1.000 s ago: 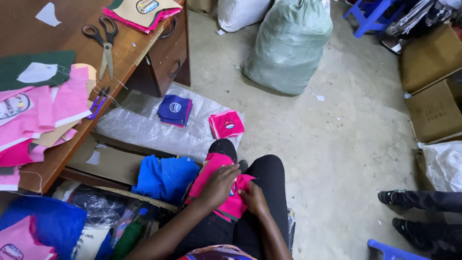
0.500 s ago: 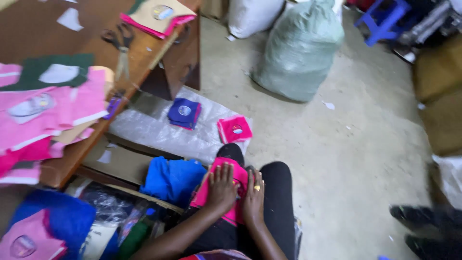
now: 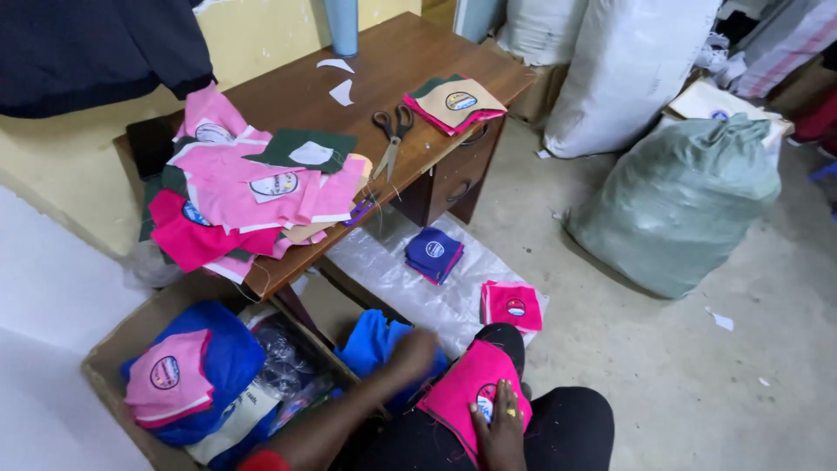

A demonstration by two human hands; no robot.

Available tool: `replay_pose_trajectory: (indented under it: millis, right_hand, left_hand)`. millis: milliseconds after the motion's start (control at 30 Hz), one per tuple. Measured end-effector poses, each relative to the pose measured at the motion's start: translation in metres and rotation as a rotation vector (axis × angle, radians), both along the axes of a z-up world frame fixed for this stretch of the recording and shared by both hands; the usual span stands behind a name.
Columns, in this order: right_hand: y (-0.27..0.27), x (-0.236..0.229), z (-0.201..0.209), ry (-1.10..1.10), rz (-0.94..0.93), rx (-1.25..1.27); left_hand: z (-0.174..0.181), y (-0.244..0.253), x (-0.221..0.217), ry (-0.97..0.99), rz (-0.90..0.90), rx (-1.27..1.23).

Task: A person sitting on the floor organizes embroidered patches by placing them onto fabric panels and stacking them.

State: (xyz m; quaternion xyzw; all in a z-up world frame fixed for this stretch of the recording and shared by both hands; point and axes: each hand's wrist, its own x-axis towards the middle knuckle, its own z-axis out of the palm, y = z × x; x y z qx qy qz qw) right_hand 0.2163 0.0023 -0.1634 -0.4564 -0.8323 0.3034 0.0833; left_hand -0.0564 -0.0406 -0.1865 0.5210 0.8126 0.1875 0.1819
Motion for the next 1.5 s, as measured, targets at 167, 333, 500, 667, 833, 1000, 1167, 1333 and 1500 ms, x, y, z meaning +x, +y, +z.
replay_pose_trajectory:
  millis: [167, 333, 500, 667, 833, 1000, 1167, 1333, 1500]
  right_hand:
    - [-0.003, 0.0, 0.023, 0.03, -0.039, 0.03]
    - [-0.008, -0.005, 0.04, 0.159, -0.052, 0.095]
    - [-0.007, 0.002, 0.05, 0.18, -0.154, -0.012]
    - [-0.006, 0.012, 0.06, 0.307, -0.184, 0.033]
    - [-0.007, 0.007, 0.087, 0.465, -0.269, -0.002]
    - [-0.009, 0.007, 0.083, 1.11, -0.022, -0.552]
    - [-0.013, 0.028, 0.078, 1.31, -0.24, -0.9]
    - [-0.009, 0.04, 0.114, 0.979, -0.37, -0.667]
    - [-0.012, 0.039, 0.13, 0.85, -0.245, -0.468]
  left_hand:
    - [0.22, -0.019, -0.148, 0.299, 0.273, 0.4]
    - [0.283, 0.005, -0.247, 0.613, 0.258, 0.314]
    - [0.258, 0.016, -0.281, 0.623, 0.4, 0.132]
    - [0.3, -0.026, -0.188, 0.487, 0.306, 0.774]
    - [0.321, -0.051, -0.083, -0.435, 0.244, 0.788]
    - [0.218, -0.017, -0.025, -1.363, -0.046, 0.506]
    - [0.154, 0.001, 0.051, -1.666, -0.079, 0.286]
    - [0.164, 0.008, 0.078, -1.025, -0.055, 0.352]
    - [0.218, 0.007, 0.085, -0.568, -0.523, 0.206]
